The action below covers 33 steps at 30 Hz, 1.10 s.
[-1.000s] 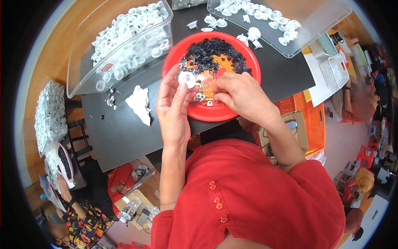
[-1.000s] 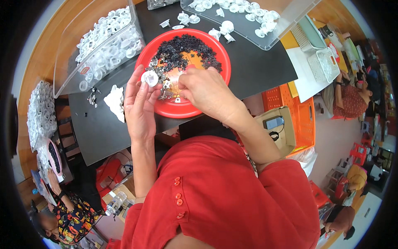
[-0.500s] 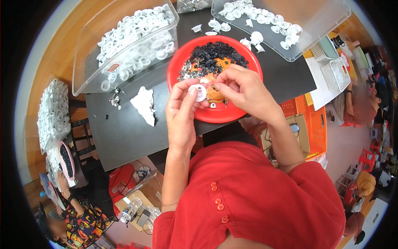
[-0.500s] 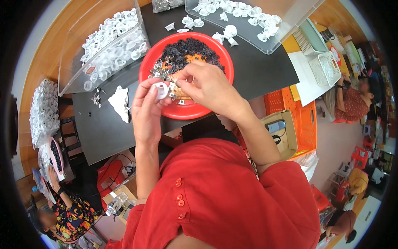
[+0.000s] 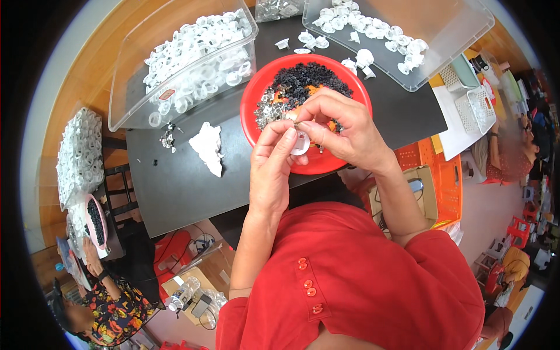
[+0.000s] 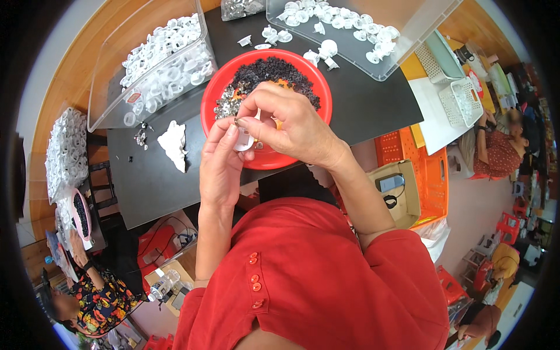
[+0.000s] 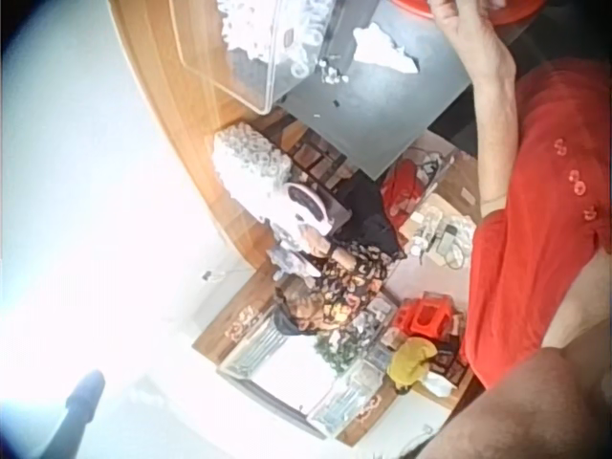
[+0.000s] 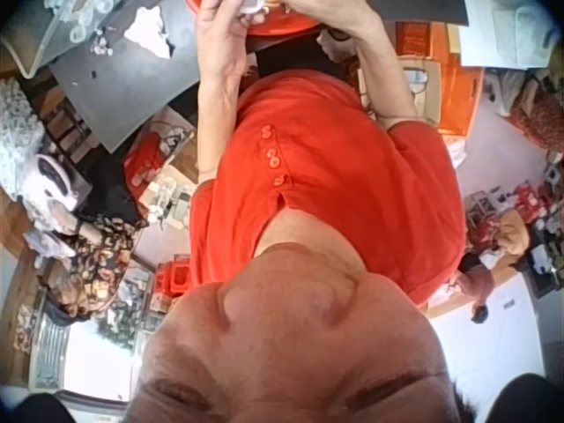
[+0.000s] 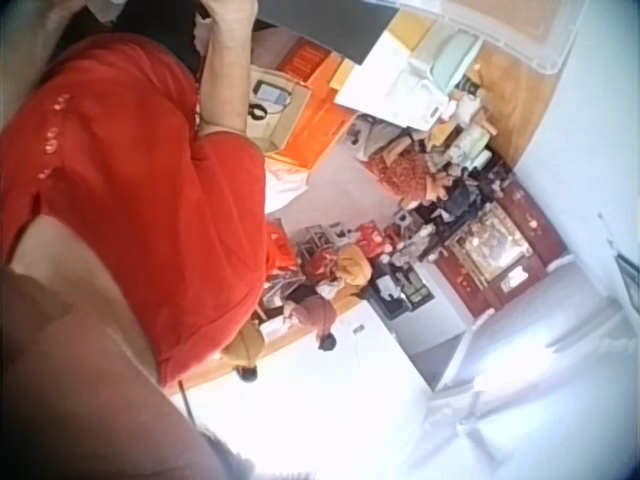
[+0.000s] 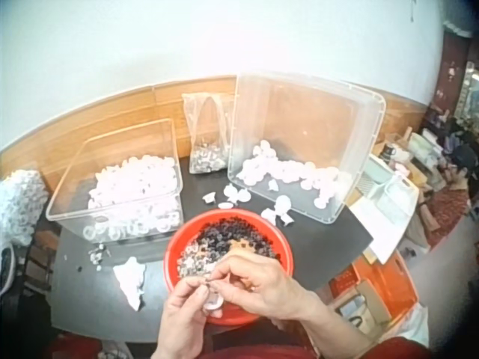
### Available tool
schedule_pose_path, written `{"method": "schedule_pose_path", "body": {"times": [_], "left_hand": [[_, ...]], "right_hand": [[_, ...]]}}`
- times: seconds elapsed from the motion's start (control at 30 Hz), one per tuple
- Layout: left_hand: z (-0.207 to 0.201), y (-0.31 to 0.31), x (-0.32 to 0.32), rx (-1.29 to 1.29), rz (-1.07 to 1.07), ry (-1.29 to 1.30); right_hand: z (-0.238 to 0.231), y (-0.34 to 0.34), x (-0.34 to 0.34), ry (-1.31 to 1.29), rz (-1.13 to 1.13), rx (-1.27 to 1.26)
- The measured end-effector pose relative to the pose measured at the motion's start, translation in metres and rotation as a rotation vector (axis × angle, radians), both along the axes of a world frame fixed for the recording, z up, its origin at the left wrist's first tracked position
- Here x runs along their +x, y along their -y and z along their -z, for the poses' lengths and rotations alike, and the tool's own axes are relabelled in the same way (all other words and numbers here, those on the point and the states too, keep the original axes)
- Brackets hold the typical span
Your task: Sorting and inspecting small plastic and metal components for shoes into a red tray.
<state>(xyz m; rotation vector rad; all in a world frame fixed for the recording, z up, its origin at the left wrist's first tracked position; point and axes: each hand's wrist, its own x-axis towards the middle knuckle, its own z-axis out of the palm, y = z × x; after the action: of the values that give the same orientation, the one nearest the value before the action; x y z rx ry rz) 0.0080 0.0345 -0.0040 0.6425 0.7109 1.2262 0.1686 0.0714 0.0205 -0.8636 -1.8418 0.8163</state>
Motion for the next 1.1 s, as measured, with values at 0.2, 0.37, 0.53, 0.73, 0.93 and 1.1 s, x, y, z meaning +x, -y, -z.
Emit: {"method": "schedule_pose_path", "body": {"times": [0.2,0.37,0.53,0.73,0.93,1.1], "left_hand": [[0.0,-0.001,-0.003,-0.021,0.004,0.024],[0.003,-0.001,-0.002,0.064,-0.116,-0.143],[-0.004,0.002,0.0,0.253,-0.17,-0.456],[-0.008,0.002,0.002,0.382,-0.222,-0.757],[-0.005,0.001,0.002,0.388,-0.231,-0.818],[0.001,-0.003,-0.004,0.472,-0.236,-0.825]], "right_hand": [[0.007,-0.001,-0.003,-0.007,0.0,0.018],[0.002,0.003,-0.003,-0.039,0.051,-0.056],[-0.008,0.005,-0.001,0.004,0.027,-0.052],[0.006,0.003,-0.004,-0.009,0.081,0.018],[0.015,0.014,-0.013,-0.558,0.024,-0.595],[0.012,0.012,-0.006,-0.325,0.044,-0.353]]}}
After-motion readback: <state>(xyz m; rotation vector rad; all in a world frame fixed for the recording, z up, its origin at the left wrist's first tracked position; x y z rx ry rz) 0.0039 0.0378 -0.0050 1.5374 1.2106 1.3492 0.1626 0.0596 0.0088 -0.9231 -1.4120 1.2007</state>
